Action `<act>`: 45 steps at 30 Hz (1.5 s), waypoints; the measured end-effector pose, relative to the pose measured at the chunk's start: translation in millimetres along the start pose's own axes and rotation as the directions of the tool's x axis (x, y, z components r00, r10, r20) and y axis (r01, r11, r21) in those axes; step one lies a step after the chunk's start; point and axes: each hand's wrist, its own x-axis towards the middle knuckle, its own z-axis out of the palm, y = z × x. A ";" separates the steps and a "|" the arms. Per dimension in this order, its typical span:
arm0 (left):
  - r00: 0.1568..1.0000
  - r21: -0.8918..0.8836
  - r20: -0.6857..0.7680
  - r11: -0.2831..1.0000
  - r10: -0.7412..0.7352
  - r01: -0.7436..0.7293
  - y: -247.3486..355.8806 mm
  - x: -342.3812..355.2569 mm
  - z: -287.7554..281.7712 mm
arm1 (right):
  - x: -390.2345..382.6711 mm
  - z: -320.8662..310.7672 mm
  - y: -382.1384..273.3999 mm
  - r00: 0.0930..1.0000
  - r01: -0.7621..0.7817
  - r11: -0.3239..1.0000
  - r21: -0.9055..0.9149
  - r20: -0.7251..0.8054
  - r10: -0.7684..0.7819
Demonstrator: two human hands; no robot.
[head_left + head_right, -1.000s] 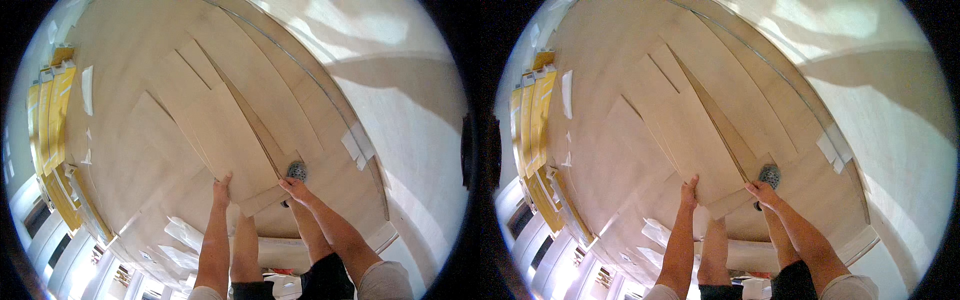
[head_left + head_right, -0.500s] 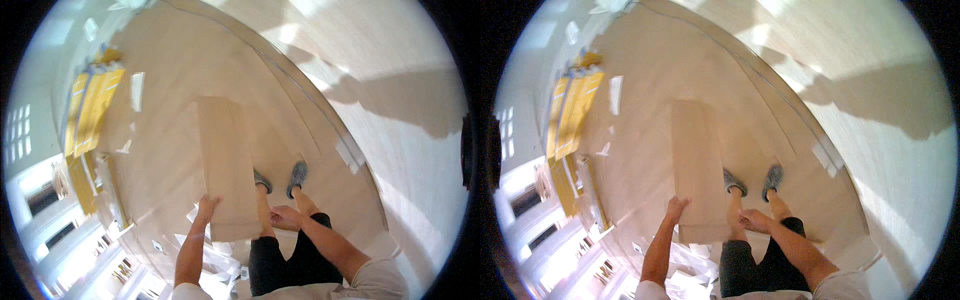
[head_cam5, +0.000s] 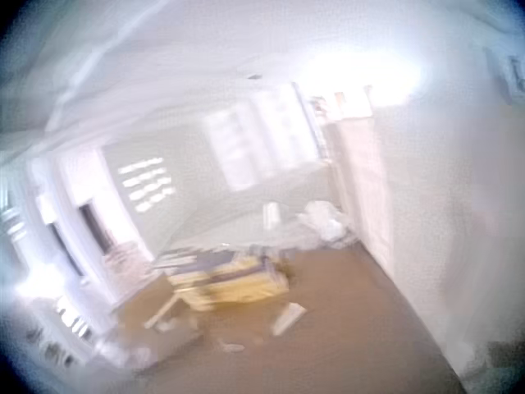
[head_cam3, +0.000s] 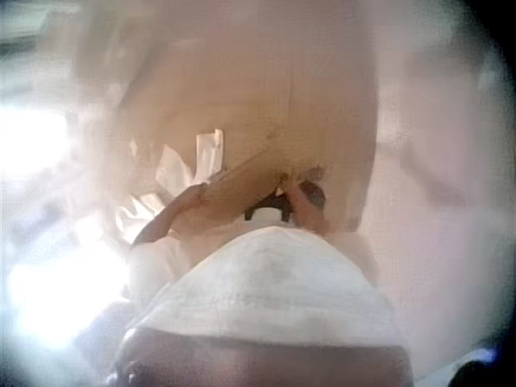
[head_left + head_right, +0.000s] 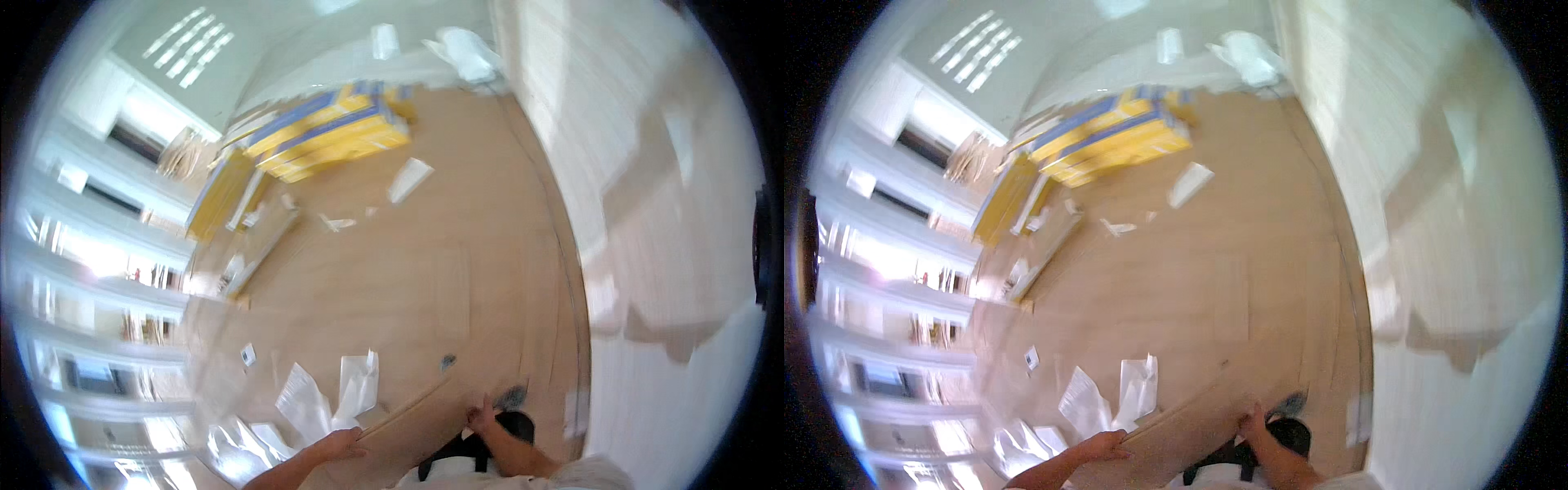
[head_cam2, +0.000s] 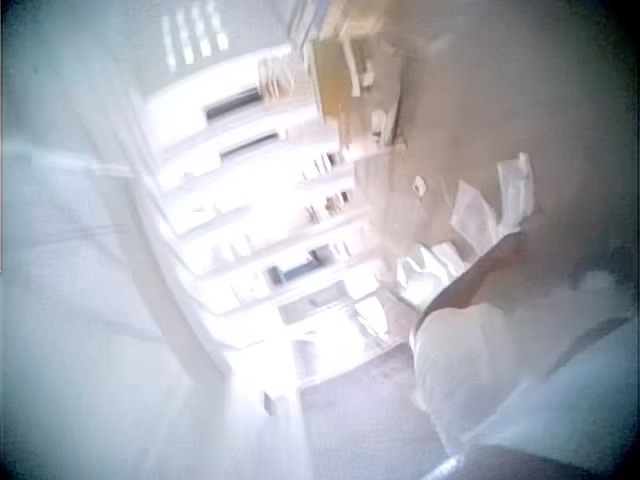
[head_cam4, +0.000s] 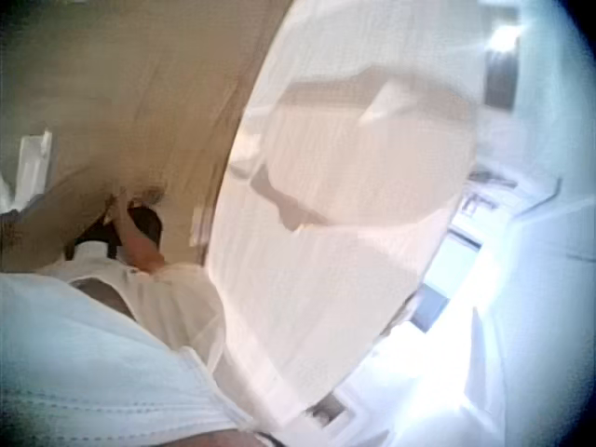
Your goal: The person positions wooden floor planks onto a white underlay, aligning the grooves and using a hammer with a tapping block to secure the planks together.
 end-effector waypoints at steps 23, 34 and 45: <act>0.752 -0.506 -0.602 0.857 -0.267 -0.100 57.8 30.2 47.3 | 2.3 240.0 -202.4 0.938 0.055 0.875 -0.481 0.324 0.120; 0.493 -0.859 -0.296 0.453 -0.818 0.236 188.8 19.2 123.8 | 16.8 253.6 -199.2 0.898 -0.319 0.591 -0.741 -0.038 0.437; 0.187 -0.984 -0.166 0.174 -0.968 0.025 228.8 -20.7 363.8 | -25.4 196.0 -11.6 0.724 -0.424 0.179 -0.888 -0.213 0.656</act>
